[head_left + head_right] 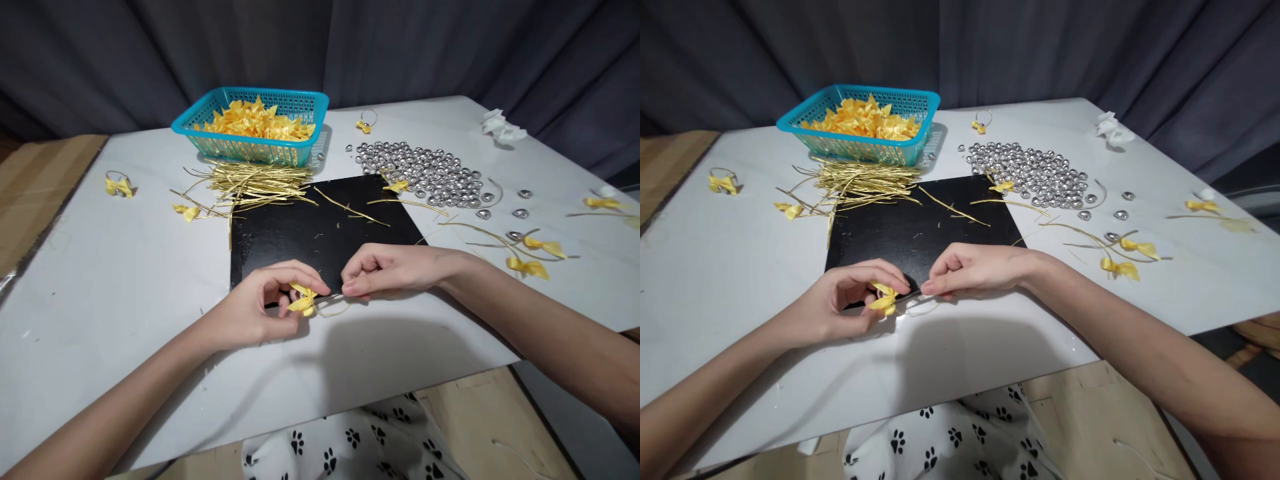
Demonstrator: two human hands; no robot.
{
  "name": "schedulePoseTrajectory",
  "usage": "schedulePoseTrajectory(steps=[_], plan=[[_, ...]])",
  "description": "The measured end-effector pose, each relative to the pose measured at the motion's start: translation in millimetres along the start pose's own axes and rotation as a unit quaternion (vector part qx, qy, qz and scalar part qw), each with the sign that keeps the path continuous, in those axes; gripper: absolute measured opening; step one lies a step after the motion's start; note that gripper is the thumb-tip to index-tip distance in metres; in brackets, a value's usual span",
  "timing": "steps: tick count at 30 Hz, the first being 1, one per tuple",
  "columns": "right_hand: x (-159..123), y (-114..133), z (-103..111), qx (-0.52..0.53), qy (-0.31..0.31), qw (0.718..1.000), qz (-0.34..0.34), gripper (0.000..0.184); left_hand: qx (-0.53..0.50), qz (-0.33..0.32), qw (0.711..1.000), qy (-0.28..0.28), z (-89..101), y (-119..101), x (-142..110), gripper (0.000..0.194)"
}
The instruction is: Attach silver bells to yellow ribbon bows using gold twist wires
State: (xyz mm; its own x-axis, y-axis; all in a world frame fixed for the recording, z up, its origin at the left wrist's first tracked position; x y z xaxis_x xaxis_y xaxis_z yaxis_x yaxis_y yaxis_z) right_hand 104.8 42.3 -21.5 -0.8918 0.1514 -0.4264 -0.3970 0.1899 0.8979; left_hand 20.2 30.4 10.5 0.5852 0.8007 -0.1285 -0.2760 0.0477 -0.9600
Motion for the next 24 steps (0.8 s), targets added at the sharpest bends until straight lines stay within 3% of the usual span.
schedulePoseTrajectory(steps=[11,16,21,24], plan=[[0,2,-3,0.014,0.015,1.000,0.008,0.039,-0.023,0.011,1.000,-0.012,5.1,2,0,0.032],[-1,5,-1,-0.031,0.007,0.999,0.020,0.039,-0.018,-0.010,0.999,-0.025,8.0,-3,0,0.029],[-4,8,3,-0.072,0.003,0.997,0.030,0.038,0.028,-0.021,0.995,-0.088,17.2,-8,-4,0.015],[-5,9,5,-0.085,0.002,0.996,0.036,0.038,0.005,-0.009,0.992,-0.123,20.7,-3,-5,0.010]])
Point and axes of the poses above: each hand's wrist, its own x-axis towards the middle knuckle, its own z-axis out of the back of the hand, y = z × x, the point moved 10 cm from there along x, towards the middle knuckle, and after that the axes turned 4 degrees about y, right-handed, at the moved point
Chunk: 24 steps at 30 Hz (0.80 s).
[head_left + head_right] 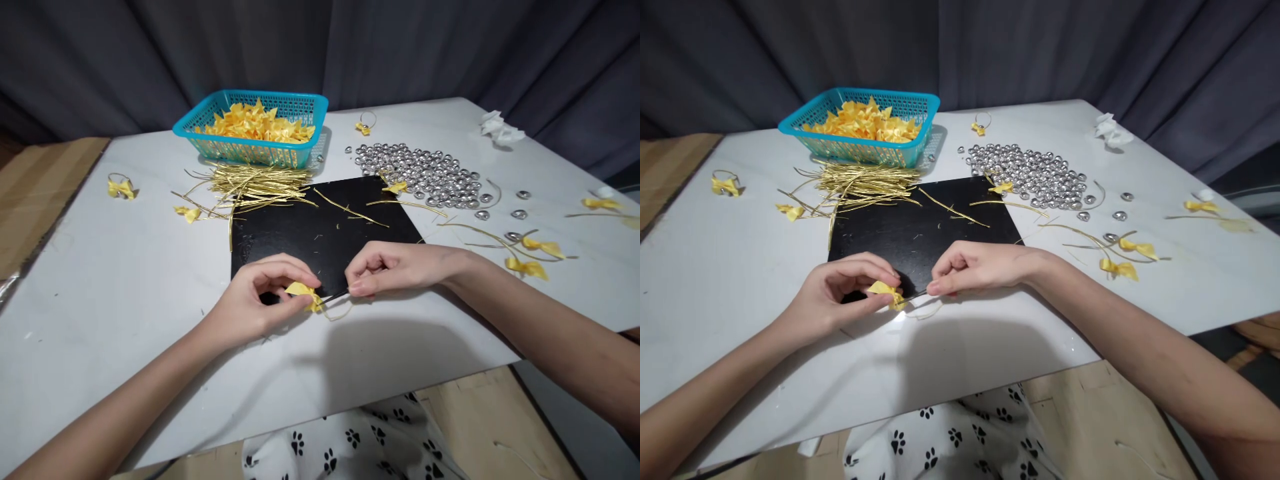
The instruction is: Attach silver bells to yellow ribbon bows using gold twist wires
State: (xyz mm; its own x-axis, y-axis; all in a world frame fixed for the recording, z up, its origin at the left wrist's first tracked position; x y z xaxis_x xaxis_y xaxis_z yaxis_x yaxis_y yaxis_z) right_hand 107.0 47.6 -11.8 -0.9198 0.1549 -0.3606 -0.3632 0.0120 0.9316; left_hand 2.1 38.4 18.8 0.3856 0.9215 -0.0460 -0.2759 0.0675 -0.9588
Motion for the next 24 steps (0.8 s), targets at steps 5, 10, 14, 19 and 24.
schedulePoseTrajectory(steps=[5,10,14,19,24], plan=[[-4,-1,9,-0.018,-0.027,0.999,-0.008,0.038,-0.038,-0.007,0.999,-0.030,4.5,4,2,0.010],[-9,0,12,-0.065,-0.021,0.997,-0.023,0.040,0.011,-0.015,0.997,-0.080,25.6,0,4,0.012],[-12,1,13,-0.084,-0.023,0.996,-0.025,0.039,0.020,-0.003,0.995,-0.100,40.6,2,5,0.012],[-23,0,17,-0.088,-0.008,0.995,-0.046,0.041,0.032,0.014,0.995,-0.097,42.2,7,7,0.012],[-50,6,38,-0.150,-0.026,0.986,-0.062,0.038,0.108,0.027,0.984,-0.142,55.0,8,6,0.012]])
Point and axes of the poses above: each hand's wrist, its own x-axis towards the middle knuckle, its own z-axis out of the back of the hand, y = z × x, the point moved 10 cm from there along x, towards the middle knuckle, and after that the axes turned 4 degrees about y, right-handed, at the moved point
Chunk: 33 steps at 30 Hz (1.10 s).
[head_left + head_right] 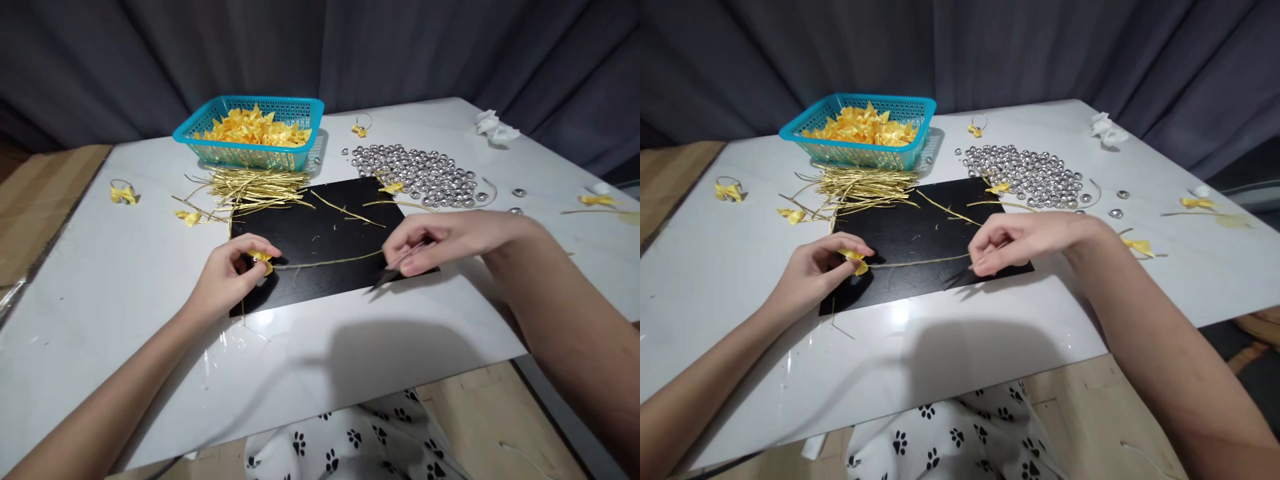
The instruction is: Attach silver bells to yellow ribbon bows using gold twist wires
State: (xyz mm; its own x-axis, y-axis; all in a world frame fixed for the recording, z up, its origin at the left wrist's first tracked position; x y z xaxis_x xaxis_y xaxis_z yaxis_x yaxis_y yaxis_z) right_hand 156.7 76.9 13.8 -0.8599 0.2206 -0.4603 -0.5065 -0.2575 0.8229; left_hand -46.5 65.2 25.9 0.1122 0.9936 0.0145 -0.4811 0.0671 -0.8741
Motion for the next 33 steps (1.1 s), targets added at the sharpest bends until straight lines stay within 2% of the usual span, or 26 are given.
schedulePoseTrajectory(steps=[2,3,5,6,9,11,12,13,14,16,18,19,22,27,30,33], plan=[[-5,-3,24,-0.030,-0.107,0.994,-0.003,0.037,0.005,0.002,1.000,-0.007,3.5,2,1,0.012],[-7,-5,38,-0.055,-0.184,0.981,-0.012,0.036,-0.001,0.003,1.000,-0.005,3.8,2,1,0.012],[-9,-11,58,-0.127,-0.319,0.937,-0.061,0.036,-0.022,0.005,1.000,0.002,2.6,2,0,0.011],[-6,-11,61,-0.176,-0.358,0.913,-0.083,0.034,-0.035,0.007,0.999,0.006,1.3,2,0,0.010],[14,5,51,-0.342,-0.384,0.852,-0.100,0.028,-0.078,0.012,0.997,0.013,-3.8,1,-3,0.009],[17,24,44,-0.395,-0.438,0.803,-0.084,0.027,-0.097,0.012,0.995,0.017,-8.0,0,-6,0.009],[17,36,39,-0.394,-0.467,0.789,-0.055,0.029,-0.101,0.012,0.995,0.020,-10.4,-1,-7,0.009],[18,47,31,-0.373,-0.482,0.793,-0.008,0.033,-0.101,0.011,0.995,0.020,-12.2,-1,-7,0.009],[23,56,21,-0.330,-0.468,0.818,0.053,0.035,-0.100,0.011,0.995,0.021,-13.9,-1,-8,0.009],[39,62,3,-0.188,-0.395,0.889,0.136,0.037,-0.101,0.007,0.995,0.019,-16.3,0,-9,0.011],[56,56,-11,-0.058,-0.322,0.934,0.142,0.029,-0.104,-0.002,0.994,0.019,-17.9,0,-8,0.012],[62,51,-16,-0.003,-0.295,0.946,0.131,0.022,-0.105,-0.008,0.994,0.020,-18.4,1,-8,0.011],[69,38,-20,0.117,-0.260,0.953,0.099,0.024,-0.102,-0.024,0.994,0.023,-18.9,1,-7,0.009],[64,37,-22,0.224,-0.227,0.942,0.104,0.034,-0.087,-0.042,0.994,0.040,-22.8,-3,-8,0.007],[61,37,-23,0.254,-0.220,0.936,0.108,0.036,-0.093,-0.032,0.994,0.043,-23.6,-3,-7,0.007],[60,36,-20,0.207,-0.202,0.950,0.113,0.029,-0.089,-0.017,0.995,0.035,-19.5,2,-3,0.008]])
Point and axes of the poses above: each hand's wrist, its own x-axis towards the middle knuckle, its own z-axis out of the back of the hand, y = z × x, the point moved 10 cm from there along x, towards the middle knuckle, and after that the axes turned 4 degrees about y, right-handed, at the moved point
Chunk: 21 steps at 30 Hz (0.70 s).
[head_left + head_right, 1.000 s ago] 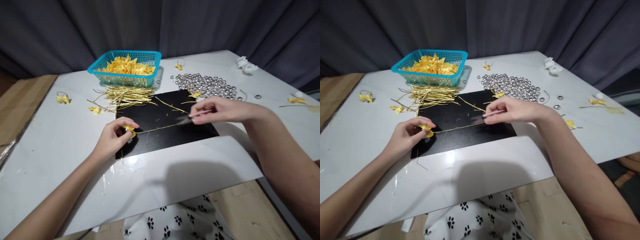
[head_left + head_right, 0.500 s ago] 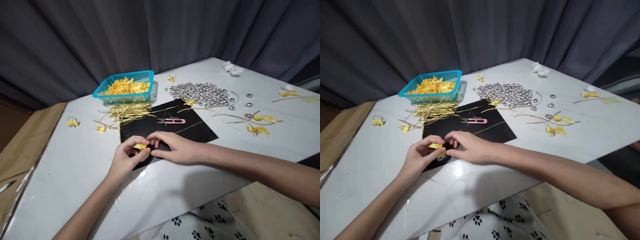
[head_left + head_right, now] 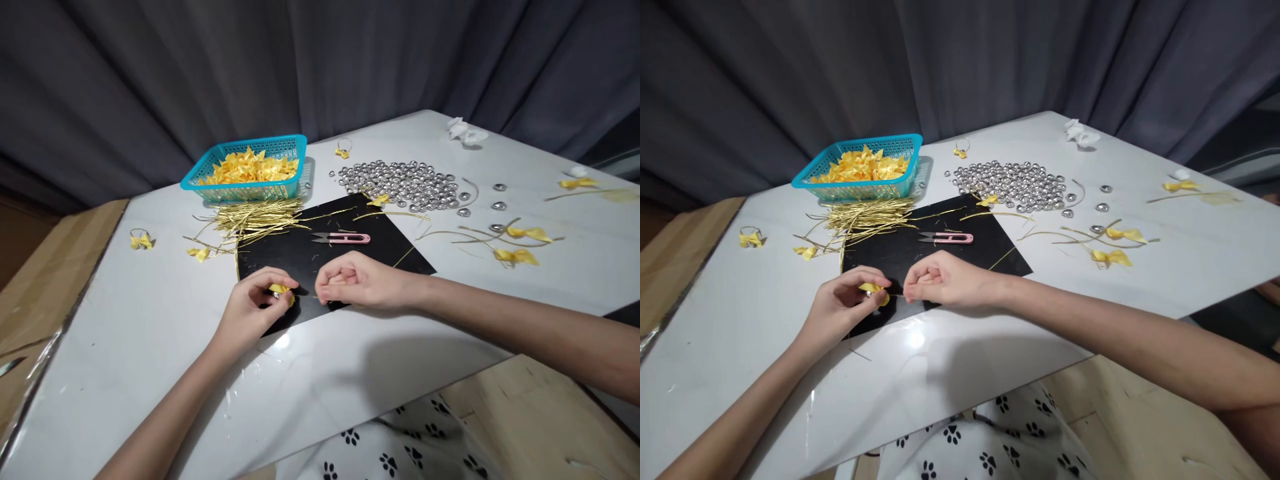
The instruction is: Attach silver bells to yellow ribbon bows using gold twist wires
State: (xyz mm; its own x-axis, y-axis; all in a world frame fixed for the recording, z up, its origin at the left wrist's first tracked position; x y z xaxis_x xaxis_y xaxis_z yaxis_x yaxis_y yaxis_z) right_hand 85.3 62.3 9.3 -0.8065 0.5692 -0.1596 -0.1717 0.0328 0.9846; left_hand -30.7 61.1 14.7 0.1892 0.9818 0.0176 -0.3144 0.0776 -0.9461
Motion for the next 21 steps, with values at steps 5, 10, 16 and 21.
schedulePoseTrajectory(steps=[5,10,16,21], plan=[[-3,5,38,-0.269,-0.052,0.961,0.024,0.019,-0.005,0.036,0.999,-0.032,14.1,11,4,0.010],[-14,27,72,-0.458,-0.182,0.865,0.093,0.022,-0.014,0.035,0.999,-0.024,12.2,9,2,0.010],[-11,11,97,-0.519,-0.246,0.818,0.021,0.028,0.039,0.002,0.999,-0.027,11.8,-2,0,0.009],[-7,11,98,-0.524,-0.247,0.815,0.003,0.018,0.021,-0.002,0.999,-0.028,8.9,-2,0,0.013]])
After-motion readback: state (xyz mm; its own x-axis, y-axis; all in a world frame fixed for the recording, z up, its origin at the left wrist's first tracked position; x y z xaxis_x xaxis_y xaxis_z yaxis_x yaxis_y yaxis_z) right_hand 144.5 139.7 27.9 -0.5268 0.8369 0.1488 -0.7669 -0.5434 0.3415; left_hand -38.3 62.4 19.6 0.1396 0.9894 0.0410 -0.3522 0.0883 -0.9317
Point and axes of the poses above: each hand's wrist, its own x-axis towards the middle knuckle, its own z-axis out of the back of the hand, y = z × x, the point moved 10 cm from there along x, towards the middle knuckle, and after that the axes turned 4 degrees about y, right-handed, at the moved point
